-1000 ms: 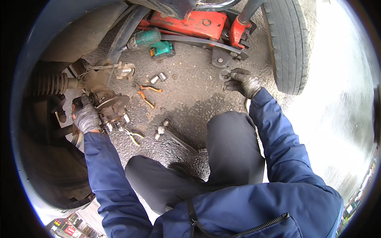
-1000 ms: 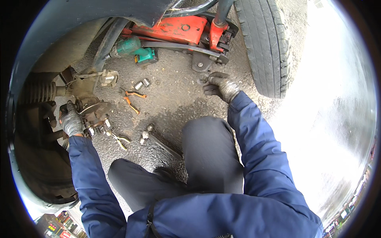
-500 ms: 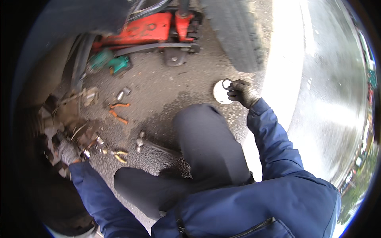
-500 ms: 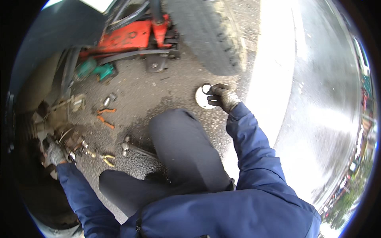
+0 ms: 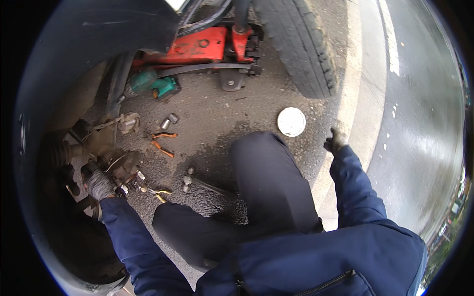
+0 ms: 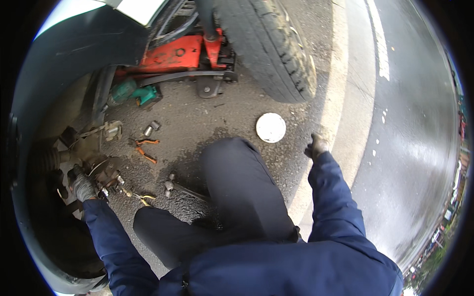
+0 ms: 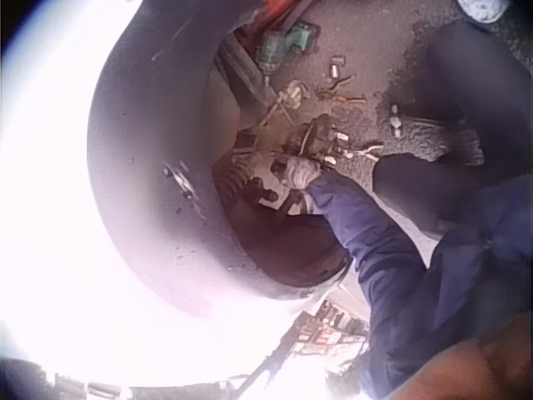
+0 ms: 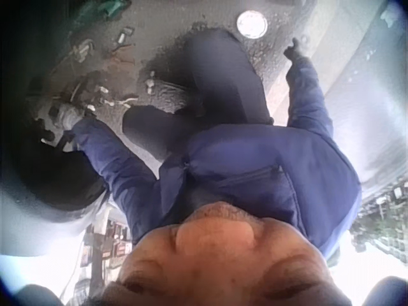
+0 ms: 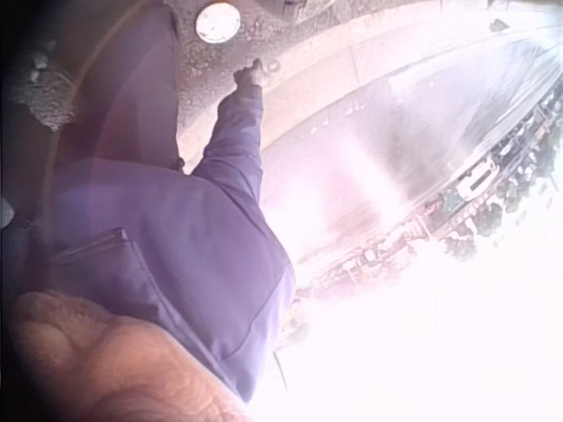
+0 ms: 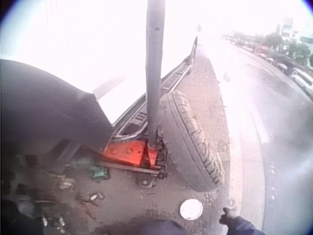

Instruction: The person kneels beside a car with the wheel removed and applies grease to the brake caliper guide pins. They then install the greased pins into the brake caliper and secure the caliper onto the brake rotor using bolts.

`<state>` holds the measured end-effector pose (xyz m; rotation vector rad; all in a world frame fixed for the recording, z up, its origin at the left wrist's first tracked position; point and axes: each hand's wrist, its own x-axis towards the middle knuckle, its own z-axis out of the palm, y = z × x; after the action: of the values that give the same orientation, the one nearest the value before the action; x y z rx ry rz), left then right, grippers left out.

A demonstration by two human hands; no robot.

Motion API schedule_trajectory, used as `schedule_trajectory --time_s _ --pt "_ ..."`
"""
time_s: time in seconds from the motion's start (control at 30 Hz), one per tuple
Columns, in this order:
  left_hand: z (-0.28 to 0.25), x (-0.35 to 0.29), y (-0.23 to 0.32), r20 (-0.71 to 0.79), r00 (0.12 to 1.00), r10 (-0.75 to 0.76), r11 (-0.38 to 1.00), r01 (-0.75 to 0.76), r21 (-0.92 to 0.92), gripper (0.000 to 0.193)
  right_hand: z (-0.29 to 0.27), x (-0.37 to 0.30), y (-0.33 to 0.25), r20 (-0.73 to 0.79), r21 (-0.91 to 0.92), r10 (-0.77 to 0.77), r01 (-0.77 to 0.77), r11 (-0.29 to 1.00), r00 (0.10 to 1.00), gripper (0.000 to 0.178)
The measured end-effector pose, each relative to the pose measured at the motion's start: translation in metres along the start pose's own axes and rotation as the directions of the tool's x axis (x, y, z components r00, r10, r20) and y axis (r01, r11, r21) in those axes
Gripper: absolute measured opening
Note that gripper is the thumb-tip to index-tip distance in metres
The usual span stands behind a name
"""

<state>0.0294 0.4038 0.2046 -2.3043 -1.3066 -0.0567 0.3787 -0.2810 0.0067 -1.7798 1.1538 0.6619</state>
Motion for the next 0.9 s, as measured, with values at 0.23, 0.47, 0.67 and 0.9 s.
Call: schedule_trajectory --time_s 0.23,0.47,0.67,0.9 --pt "-0.038 -0.006 0.04 0.146 0.923 -0.356 0.797 0.381 -0.468 0.039 0.182 -0.116 -0.082 0.722 -0.078 -0.596 0.897 0.434 0.351 0.043" --pt "-0.05 -0.011 0.044 0.033 0.967 -0.251 0.838 0.234 -0.493 0.039 0.355 -0.203 -0.213 0.58 -0.358 -0.809 0.923 -0.143 0.099 0.041" --pt "-0.057 -0.016 0.048 -0.027 0.964 -0.266 0.864 0.226 -0.45 0.042 0.384 -0.206 -0.233 0.718 -0.477 -0.682 0.811 -0.338 0.138 0.037" --pt "-0.063 -0.016 0.055 -0.041 0.956 -0.29 0.828 0.229 -0.511 0.038 0.372 -0.224 -0.231 0.801 -0.501 -0.553 0.764 -0.406 0.231 0.051"
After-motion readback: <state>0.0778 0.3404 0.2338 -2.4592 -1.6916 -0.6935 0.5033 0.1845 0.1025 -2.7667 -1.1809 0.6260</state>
